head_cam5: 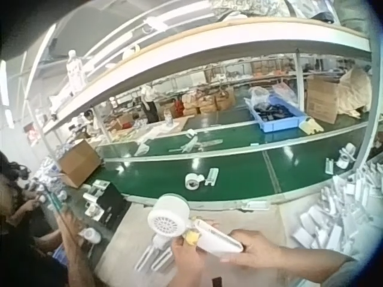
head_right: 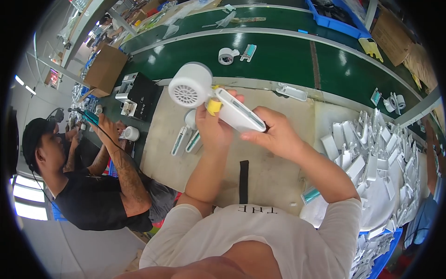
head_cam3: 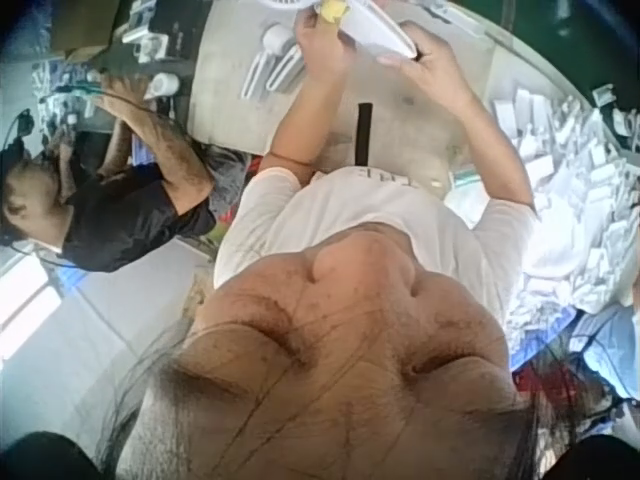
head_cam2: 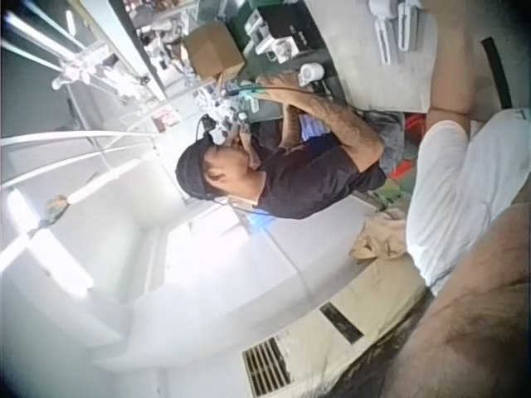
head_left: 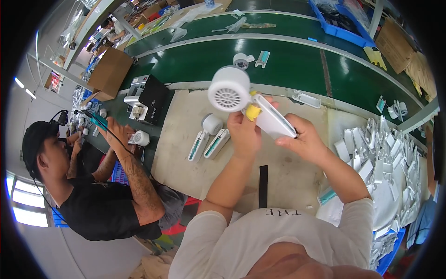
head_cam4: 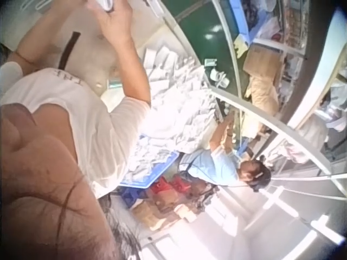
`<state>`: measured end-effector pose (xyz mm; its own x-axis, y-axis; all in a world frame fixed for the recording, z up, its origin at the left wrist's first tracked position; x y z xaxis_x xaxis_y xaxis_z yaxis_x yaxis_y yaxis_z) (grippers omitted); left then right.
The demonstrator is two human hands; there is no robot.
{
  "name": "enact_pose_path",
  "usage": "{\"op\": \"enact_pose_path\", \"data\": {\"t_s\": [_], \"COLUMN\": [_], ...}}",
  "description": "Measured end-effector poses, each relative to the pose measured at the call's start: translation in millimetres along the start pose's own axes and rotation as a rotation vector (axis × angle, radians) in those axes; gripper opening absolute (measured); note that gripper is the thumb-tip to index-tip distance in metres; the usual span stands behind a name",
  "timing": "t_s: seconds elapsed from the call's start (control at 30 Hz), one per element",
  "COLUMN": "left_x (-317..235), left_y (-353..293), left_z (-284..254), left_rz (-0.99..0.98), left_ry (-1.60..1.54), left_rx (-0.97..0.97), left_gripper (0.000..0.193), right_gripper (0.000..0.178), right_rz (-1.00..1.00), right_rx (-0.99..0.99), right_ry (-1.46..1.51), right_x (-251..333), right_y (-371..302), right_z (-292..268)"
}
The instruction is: The person repeatedly assembles handheld fans by fitting the battery and wiring into the fan handle casing, snapping the handle cover in place, and setting the assembled fans on the table.
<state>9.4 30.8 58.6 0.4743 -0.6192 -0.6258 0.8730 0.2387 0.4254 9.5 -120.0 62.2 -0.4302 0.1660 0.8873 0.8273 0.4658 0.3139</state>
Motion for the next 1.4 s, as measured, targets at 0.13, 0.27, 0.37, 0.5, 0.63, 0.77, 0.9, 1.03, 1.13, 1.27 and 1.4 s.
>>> {"op": "enact_pose_path", "data": {"t_s": [0.13,0.27,0.37,0.5,0.63,0.77,0.9,1.03,1.13,1.27,1.4], "left_x": [-1.3,-2.6,-1.6,1.1,-15.3,-22.0,-20.8,-25.8,-23.2,-40.3,-47.0], "left_y": [5.7,6.1,5.4,5.6,12.8,6.4,-2.4,-7.9,-12.1,7.3,-39.6], "left_z": [-17.2,-22.3,-18.5,-16.4,-25.2,-17.7,-8.6,1.0,0.3,-29.4,-73.0], "left_rz": [0.03,0.093,0.057,0.02,0.108,0.156,0.183,0.189,0.169,-0.176,-0.142], "left_ry": [-0.193,-0.171,-0.191,-0.213,-0.217,-0.231,-0.225,-0.384,-0.258,0.573,1.59], "left_rx": [-0.082,-0.123,-0.121,-0.143,-0.027,0.071,0.111,0.189,0.113,0.227,0.624], "left_gripper": [0.027,0.029,0.031,0.036,0.037,0.031,0.03,0.031,0.034,0.025,0.026], "right_gripper": [0.039,0.034,0.029,0.024,0.024,0.028,0.027,0.023,0.023,0.021,0.016], "right_rz": [0.105,0.124,-0.21,-0.126,0.019,0.103,0.102,-0.25,-0.465,0.249,-0.003], "right_rx": [-0.085,-0.159,-0.233,-0.118,-0.107,-0.096,-0.102,-0.245,-0.319,0.258,0.148], "right_ry": [0.042,0.091,-0.183,-0.054,0.186,0.346,0.394,0.097,-0.117,-0.354,-0.415], "right_x": [7.0,8.7,2.1,-9.6,10.7,20.0,36.3,35.9,26.5,-3.5,-16.5], "right_y": [11.3,19.3,25.6,30.6,26.9,13.5,2.9,3.5,13.2,15.3,3.5], "right_z": [14.3,21.9,18.2,11.6,22.2,26.0,23.9,18.1,15.3,14.9,-18.8]}}
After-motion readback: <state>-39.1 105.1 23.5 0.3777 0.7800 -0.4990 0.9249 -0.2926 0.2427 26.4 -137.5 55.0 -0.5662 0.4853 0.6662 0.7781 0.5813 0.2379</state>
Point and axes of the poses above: each hand's wrist, its own y-axis towards the middle knuckle, its own z-axis out of the palm, x = y × z, the point moved 1 cm from there along y, towards the middle knuckle, and after that the axes turned 4 degrees about z, right-handed, at the moved point
